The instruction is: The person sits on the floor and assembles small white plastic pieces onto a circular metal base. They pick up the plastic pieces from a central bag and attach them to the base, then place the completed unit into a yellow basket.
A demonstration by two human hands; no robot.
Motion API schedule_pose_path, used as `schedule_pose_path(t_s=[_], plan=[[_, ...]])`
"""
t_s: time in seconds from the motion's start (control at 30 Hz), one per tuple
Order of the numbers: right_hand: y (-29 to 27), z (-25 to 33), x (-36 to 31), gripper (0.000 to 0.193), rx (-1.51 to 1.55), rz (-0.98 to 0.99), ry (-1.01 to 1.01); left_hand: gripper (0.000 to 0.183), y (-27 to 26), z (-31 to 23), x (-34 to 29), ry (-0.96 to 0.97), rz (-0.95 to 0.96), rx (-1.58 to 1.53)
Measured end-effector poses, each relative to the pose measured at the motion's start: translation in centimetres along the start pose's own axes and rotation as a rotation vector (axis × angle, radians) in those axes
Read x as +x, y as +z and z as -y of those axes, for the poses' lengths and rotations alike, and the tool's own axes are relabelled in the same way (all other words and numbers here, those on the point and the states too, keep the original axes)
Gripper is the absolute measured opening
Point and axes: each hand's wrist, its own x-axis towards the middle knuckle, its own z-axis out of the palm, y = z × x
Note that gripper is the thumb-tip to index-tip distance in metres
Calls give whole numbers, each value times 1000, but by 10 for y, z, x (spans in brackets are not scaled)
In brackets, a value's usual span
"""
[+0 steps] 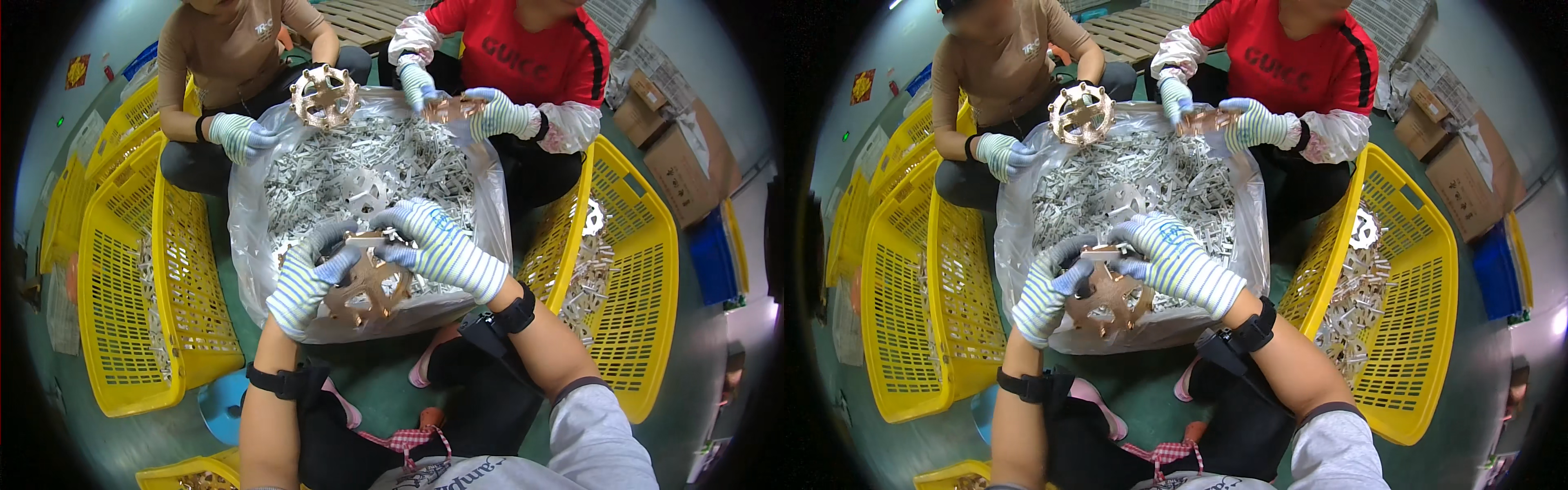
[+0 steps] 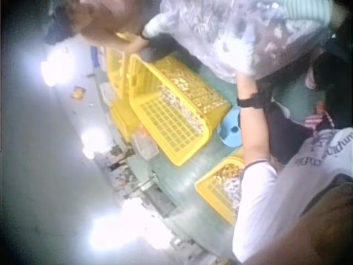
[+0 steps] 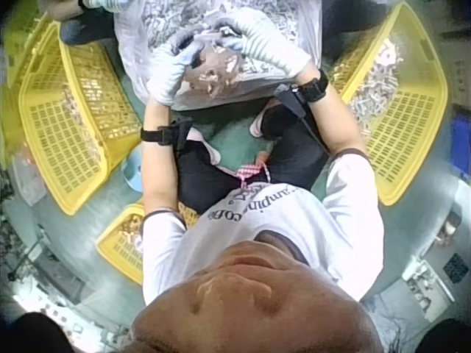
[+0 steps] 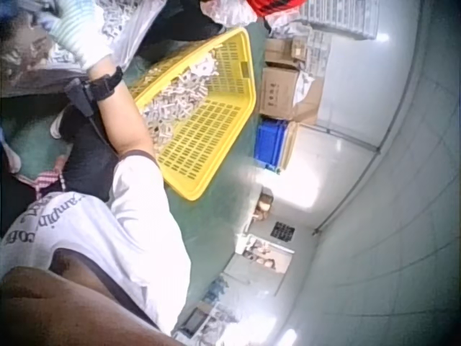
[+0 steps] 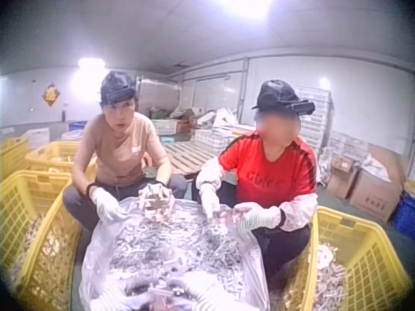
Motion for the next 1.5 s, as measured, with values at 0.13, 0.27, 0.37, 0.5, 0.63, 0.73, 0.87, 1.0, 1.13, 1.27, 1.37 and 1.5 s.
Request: schedule_pose_path(t_s=[0.13,0.27,0.37,0.5,0.63,0.73,0.87,1.0,1.13,1.27,1.37,1.5], plan=[[-2,-4,-3,47,212,-79,110,51,-6,1,1,26,54,-117],[-1,3,-4,45,314,-157,56,37,-7,6,4,-38,-31,-231],[-1,6,-2,38,232,-138,12,32,-2,11,3,-77,-66,-259],[2,11,-5,30,169,-206,-57,34,-1,14,4,-55,-40,-149],[3,16,1,30,95,-201,-66,33,-4,13,5,-1,-39,-40],[2,20,2,29,34,-362,-209,31,-5,14,5,9,-61,-26],[5,20,3,25,58,-286,-202,33,-4,16,8,-63,-71,-11],[10,17,7,22,-31,-342,-216,31,-1,20,7,83,-43,-69],[10,19,5,19,-110,-346,-185,33,-2,21,5,4,8,-117],[12,25,1,19,103,-283,-171,33,-2,19,5,27,-7,-106],[13,26,2,18,80,-239,-159,32,0,17,2,68,30,-76],[13,22,2,18,41,-224,-251,30,1,14,-3,59,41,-120]])
